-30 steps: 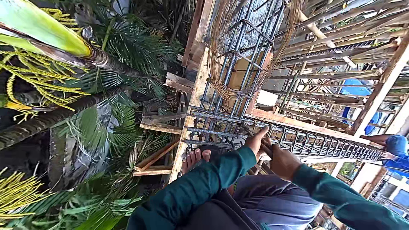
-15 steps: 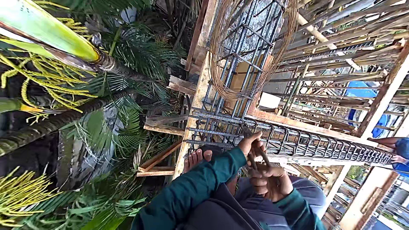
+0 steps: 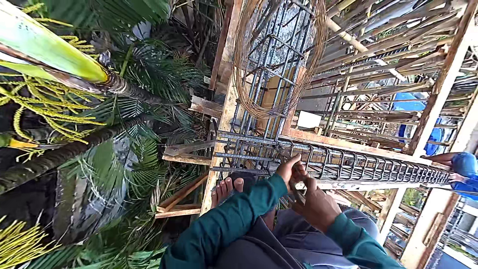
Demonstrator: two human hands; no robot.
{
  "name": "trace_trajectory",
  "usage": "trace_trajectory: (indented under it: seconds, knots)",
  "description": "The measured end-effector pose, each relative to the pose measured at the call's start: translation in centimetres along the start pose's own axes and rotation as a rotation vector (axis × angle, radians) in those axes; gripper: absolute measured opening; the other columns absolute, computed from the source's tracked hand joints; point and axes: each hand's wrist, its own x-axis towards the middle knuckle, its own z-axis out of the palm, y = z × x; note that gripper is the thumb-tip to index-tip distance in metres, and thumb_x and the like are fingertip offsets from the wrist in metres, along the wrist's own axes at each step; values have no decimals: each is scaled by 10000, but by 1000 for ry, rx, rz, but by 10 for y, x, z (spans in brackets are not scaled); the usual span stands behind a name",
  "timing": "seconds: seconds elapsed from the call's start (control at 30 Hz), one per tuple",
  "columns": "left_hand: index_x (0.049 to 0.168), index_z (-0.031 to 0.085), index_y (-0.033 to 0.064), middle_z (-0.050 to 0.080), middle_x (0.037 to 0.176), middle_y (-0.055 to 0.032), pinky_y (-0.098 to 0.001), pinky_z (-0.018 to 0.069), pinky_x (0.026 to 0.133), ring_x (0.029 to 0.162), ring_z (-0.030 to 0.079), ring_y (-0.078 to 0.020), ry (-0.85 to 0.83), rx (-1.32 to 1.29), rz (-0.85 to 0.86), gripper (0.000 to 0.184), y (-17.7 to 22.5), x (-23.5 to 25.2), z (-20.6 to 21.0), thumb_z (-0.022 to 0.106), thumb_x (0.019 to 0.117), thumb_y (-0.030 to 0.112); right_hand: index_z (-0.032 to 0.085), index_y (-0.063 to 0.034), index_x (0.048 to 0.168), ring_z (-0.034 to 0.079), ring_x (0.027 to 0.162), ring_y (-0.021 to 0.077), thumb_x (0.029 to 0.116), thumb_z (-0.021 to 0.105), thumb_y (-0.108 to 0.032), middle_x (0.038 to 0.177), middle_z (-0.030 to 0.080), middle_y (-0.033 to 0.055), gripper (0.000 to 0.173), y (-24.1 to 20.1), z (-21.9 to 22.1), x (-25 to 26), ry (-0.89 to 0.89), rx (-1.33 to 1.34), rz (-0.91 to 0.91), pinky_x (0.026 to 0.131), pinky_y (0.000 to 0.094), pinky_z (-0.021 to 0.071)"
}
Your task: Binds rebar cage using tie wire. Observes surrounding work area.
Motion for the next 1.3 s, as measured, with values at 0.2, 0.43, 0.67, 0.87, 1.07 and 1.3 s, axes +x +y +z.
trace_trajectory:
  seconds: [0.2,0.43,0.67,0.87,1.07,1.3]
  knots:
    - [937,568,86,653,717,-45,-313,611,685,654,685,-157,-179,30,-57,417,2,-2,-27,332,1130,371,504,-37,1177,683,642,213,997,455,-136,853,678,124,212,26,45,19,-466,1507,-79,571,352,595]
    - [1263,572,46,687,1039,-110,-369,559,826,902,678,-204,1,272,-49,426,0,-12,-7,459,1092,419,483,29,1445,643,1098,496,827,767,-224,1249,617,307,726,24,32,11,546,-144,-77,863,623,531]
    - [922,549,110,633,732,-10,-244,515,565,610,609,-101,9,337,1,377,-8,-8,-27,424,1103,417,325,-12,1481,725,885,276,888,764,-185,1162,672,163,758,17,50,3,8,841,-131,764,446,626]
    - [1271,571,49,690,969,-96,-349,570,719,821,681,-190,26,447,37,494,-11,-11,-32,363,1110,467,462,-4,1377,677,804,261,956,572,-40,1034,662,158,437,22,55,22,99,584,-158,704,433,576]
    - [1392,503,44,677,1096,-108,-369,555,789,906,667,-193,45,538,59,463,-8,-12,-22,508,1084,388,617,-12,1301,633,1109,401,952,583,-71,1203,642,243,356,36,52,33,245,258,-159,954,568,513]
    - [1292,553,15,624,1026,-125,-402,528,782,882,614,-225,121,694,60,510,-7,-16,-19,529,1061,469,619,-52,1034,658,774,109,760,669,-38,1000,704,50,279,72,42,64,-160,971,-384,643,280,540]
